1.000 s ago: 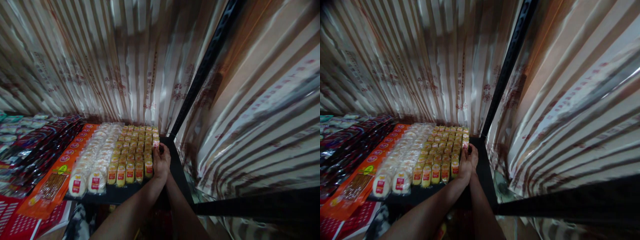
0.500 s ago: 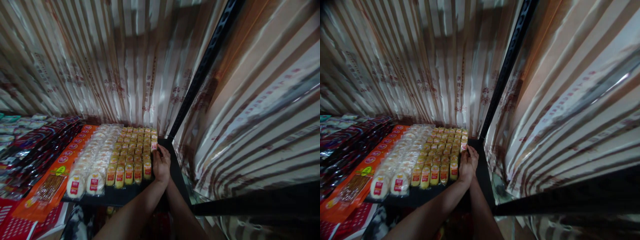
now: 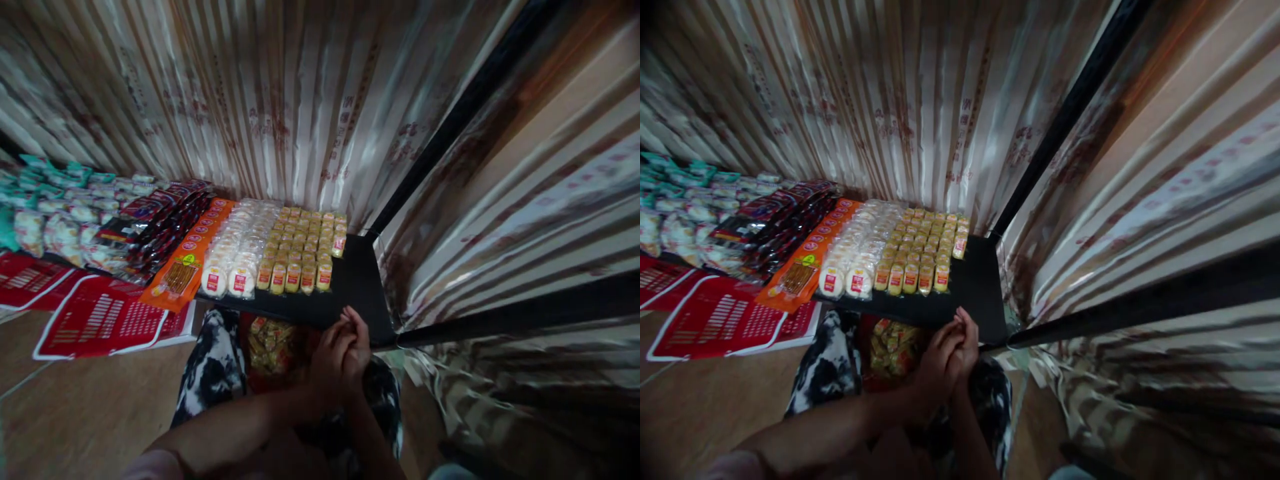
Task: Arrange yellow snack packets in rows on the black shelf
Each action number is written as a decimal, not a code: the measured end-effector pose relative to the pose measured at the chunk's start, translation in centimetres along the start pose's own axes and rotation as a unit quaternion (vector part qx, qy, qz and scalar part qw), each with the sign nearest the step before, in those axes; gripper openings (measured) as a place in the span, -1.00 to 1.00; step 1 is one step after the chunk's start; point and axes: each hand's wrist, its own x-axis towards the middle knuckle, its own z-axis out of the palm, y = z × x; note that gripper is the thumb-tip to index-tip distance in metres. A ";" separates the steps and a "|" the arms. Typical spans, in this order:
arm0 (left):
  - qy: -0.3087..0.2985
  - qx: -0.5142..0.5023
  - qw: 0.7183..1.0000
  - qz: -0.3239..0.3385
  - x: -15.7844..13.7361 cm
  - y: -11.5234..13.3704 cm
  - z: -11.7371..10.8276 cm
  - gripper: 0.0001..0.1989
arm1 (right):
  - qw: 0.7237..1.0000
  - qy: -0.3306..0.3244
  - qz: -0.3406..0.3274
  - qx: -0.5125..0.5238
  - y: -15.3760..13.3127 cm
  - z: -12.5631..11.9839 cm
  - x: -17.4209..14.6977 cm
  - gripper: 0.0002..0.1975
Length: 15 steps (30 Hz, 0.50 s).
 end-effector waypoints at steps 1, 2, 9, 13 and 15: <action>-0.004 0.003 1.000 -0.002 -1.5 -0.5 -0.6 -0.60 | 1.000 -0.023 0.002 -0.011 0.1 0.0 -1.6 -0.58; -0.013 0.009 1.000 -0.005 -2.8 -1.2 -1.2 -0.61 | 0.998 -0.056 0.000 -0.020 0.3 0.2 -3.0 -0.59; -0.058 0.095 0.981 -0.158 -6.0 -8.8 -4.6 -0.69 | 0.953 -0.282 0.026 -0.110 1.5 4.6 -8.5 -0.57; -0.063 0.217 0.934 -0.275 -4.7 -12.2 -5.9 -0.68 | 0.918 -0.355 0.011 -0.174 1.7 6.7 -8.8 -0.61; -0.053 0.242 0.923 -0.296 -3.6 -13.6 -6.4 -0.68 | 0.910 -0.367 0.001 -0.195 1.9 7.4 -8.7 -0.63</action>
